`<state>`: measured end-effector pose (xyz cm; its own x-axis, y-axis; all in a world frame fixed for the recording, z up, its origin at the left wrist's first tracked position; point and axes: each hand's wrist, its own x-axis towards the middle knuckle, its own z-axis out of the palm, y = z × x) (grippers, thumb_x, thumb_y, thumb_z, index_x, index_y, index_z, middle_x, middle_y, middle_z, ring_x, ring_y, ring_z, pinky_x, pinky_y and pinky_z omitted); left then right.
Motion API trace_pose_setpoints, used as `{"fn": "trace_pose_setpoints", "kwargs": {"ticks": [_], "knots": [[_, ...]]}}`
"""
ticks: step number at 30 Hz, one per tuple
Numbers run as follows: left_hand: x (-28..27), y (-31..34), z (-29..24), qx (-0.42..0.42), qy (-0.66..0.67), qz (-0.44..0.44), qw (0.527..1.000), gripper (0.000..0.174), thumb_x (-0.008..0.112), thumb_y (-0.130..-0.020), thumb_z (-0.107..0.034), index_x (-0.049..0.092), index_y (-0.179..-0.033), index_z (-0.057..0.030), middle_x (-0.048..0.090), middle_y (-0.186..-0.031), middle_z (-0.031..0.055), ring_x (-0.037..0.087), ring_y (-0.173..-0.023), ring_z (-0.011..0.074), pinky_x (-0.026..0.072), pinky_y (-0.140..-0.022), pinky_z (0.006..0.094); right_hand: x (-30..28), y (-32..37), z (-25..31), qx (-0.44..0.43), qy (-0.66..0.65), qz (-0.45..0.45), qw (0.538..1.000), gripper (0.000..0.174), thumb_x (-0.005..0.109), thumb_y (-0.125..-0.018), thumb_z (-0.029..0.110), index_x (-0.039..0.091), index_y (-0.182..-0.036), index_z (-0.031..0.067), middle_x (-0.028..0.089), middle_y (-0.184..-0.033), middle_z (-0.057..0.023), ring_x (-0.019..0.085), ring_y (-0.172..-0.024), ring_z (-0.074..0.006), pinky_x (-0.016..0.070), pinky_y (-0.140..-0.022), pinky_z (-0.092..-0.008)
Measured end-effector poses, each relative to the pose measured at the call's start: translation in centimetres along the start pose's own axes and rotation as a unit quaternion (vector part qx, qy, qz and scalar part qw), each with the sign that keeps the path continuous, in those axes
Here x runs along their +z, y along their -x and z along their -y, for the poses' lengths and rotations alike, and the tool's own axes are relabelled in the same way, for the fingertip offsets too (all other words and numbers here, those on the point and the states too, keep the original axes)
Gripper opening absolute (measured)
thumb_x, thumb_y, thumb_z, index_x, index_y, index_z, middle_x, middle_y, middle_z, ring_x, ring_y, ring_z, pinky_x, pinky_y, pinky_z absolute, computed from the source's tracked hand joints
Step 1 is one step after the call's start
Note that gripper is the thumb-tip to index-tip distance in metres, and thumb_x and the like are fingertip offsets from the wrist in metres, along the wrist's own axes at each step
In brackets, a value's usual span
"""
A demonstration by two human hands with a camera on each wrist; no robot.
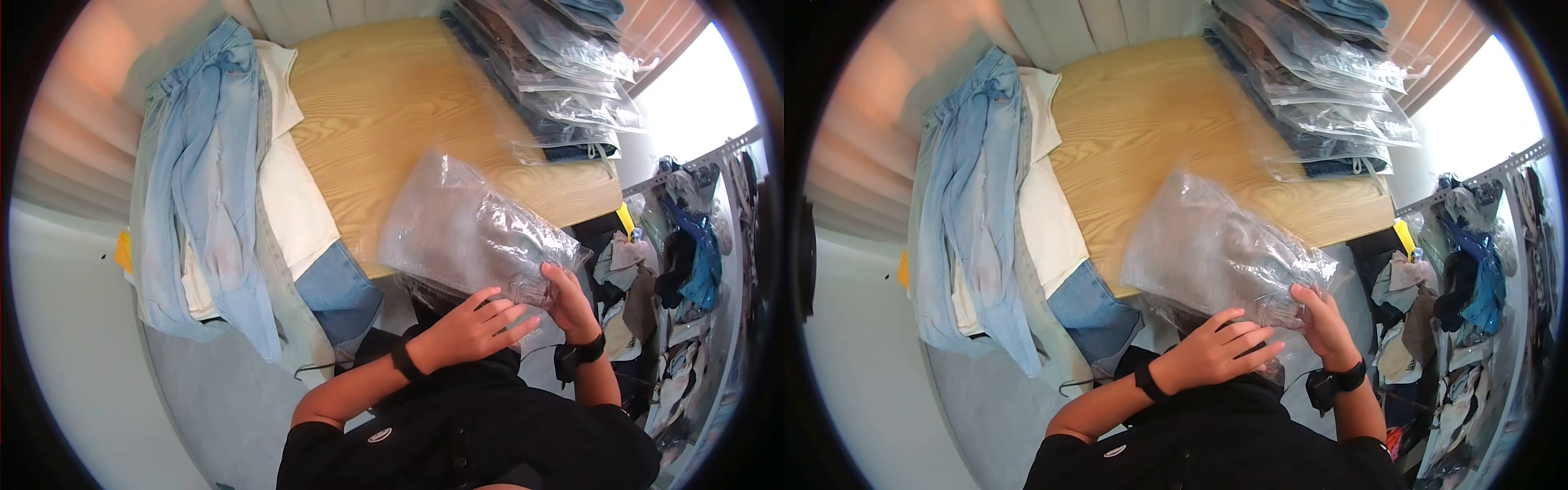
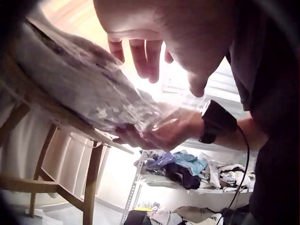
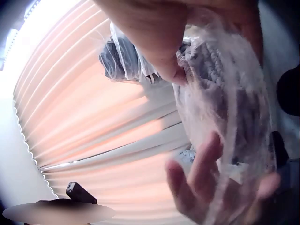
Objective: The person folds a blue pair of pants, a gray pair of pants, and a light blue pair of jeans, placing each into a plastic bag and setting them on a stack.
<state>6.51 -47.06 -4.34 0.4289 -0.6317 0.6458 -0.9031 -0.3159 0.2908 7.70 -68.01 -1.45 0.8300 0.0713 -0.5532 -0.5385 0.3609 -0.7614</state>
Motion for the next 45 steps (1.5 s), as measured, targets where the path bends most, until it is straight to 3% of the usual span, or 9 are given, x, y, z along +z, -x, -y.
{"fn": "trace_pose_setpoints", "kwargs": {"ticks": [6, 12, 16, 24, 32, 34, 36, 42, 45], "knots": [[-3.7, -0.7, 0.8, -0.04, 0.052, -0.065, 0.996, 0.045, 0.072, -0.075, -0.037, 0.054, -0.109, -0.012, 0.057, -0.109, 0.0048, 0.054, -0.099, 0.0198, 0.0391, -0.093, 0.0411, -4.7, -0.3, -0.5, 0.003, 0.065, -0.047, 0.997, 0.036, 0.068, -0.079, 0.024, 0.054, -0.102, 0.0007, 0.055, -0.088, -0.0014, 0.054, -0.07, -0.0097, 0.0428, -0.056, -0.023], [-5.4, 0.3, 5.0, -0.182, -0.01, -0.157, 0.971, 0.039, 0.064, -0.08, -0.013, 0.046, -0.114, -0.0042, 0.056, -0.107, 0.0137, 0.052, -0.098, 0.0321, 0.0397, -0.09, 0.0462, -5.5, 3.3, 3.5, -0.051, 0.197, -0.118, 0.972, 0.029, 0.07, -0.077, 0.027, 0.056, -0.091, 0.0058, 0.05, -0.082, 0.0026, 0.048, -0.072, -0.0063, 0.0409, -0.059, -0.0215], [-4.1, 1.1, 7.4, -0.148, -0.022, -0.18, 0.972, 0.04, 0.062, -0.079, -0.008, 0.046, -0.114, -0.0016, 0.055, -0.108, 0.016, 0.051, -0.099, 0.0353, 0.0395, -0.089, 0.0467, -7.5, 5.8, 4.7, -0.118, 0.216, -0.151, 0.957, 0.03, 0.071, -0.076, 0.027, 0.057, -0.092, 0.0055, 0.05, -0.083, 0.004, 0.048, -0.074, -0.005, 0.0411, -0.059, -0.0197], [-0.4, -1.7, 7.5, -0.172, -0.026, -0.049, 0.983, 0.054, 0.069, -0.071, -0.014, 0.046, -0.118, -0.0006, 0.05, -0.116, 0.0191, 0.046, -0.109, 0.0382, 0.0354, -0.094, 0.0474, -10.0, 11.6, 6.7, -0.212, 0.186, -0.239, 0.929, 0.034, 0.069, -0.078, 0.022, 0.062, -0.105, 0.0036, 0.059, -0.084, 0.0048, 0.049, -0.07, -0.0022, 0.0388, -0.056, -0.0179], [1.4, -4.3, 7.7, -0.159, -0.052, 0.096, 0.981, 0.067, 0.074, -0.063, -0.015, 0.045, -0.123, -0.0073, 0.042, -0.128, 0.0175, 0.039, -0.121, 0.0341, 0.0283, -0.104, 0.0467, -14.7, 17.0, 6.7, -0.283, 0.078, -0.356, 0.887, 0.031, 0.068, -0.078, 0.019, 0.056, -0.101, 0.0022, 0.048, -0.071, 0.0071, 0.04, -0.058, -0.0015, 0.0317, -0.049, -0.0194], [1.6, -4.3, 8.0, -0.175, -0.092, 0.13, 0.972, 0.071, 0.072, -0.059, -0.007, 0.045, -0.124, -0.0082, 0.041, -0.13, 0.0168, 0.036, -0.124, 0.0327, 0.0256, -0.107, 0.0458, -14.8, 18.5, 7.4, -0.36, 0.019, -0.306, 0.881, 0.029, 0.067, -0.079, 0.019, 0.056, -0.101, 0.0033, 0.054, -0.085, 0.0017, 0.05, -0.077, -0.0078, 0.041, -0.066, -0.0224], [2.1, -3.8, 8.4, -0.161, -0.111, 0.127, 0.973, 0.07, 0.07, -0.058, -0.004, 0.045, -0.124, -0.0079, 0.04, -0.13, 0.0169, 0.035, -0.125, 0.0323, 0.0251, -0.107, 0.0455, -15.5, 20.7, 8.4, -0.4, 0.027, -0.325, 0.856, 0.027, 0.066, -0.08, 0.019, 0.057, -0.102, 0.0054, 0.057, -0.093, -0.0005, 0.052, -0.088, -0.0107, 0.0421, -0.078, -0.0244], [1.9, -3.7, 8.3, -0.16, -0.102, 0.126, 0.974, 0.068, 0.063, -0.059, 0.003, 0.046, -0.124, -0.0071, 0.039, -0.132, 0.0171, 0.034, -0.127, 0.0316, 0.0243, -0.108, 0.0451, -15.4, 28.1, 16.6, -0.563, 0.017, -0.393, 0.727, 0.032, 0.058, -0.086, 0.028, 0.056, -0.112, 0.0084, 0.055, -0.106, -0.001, 0.055, -0.099, -0.0118, 0.0493, -0.074, -0.03], [2.3, -3.4, 8.7, -0.15, -0.106, 0.129, 0.975, 0.067, 0.061, -0.06, 0.004, 0.046, -0.124, -0.0069, 0.039, -0.133, 0.0174, 0.034, -0.127, 0.0321, 0.0238, -0.108, 0.0456, -17.8, 32.8, 23.7, -0.655, 0.032, -0.467, 0.593, 0.043, 0.055, -0.089, 0.037, 0.049, -0.122, 0.0092, 0.05, -0.119, -0.0019, 0.055, -0.098, -0.0146, 0.0496, -0.079, -0.0298]]}}
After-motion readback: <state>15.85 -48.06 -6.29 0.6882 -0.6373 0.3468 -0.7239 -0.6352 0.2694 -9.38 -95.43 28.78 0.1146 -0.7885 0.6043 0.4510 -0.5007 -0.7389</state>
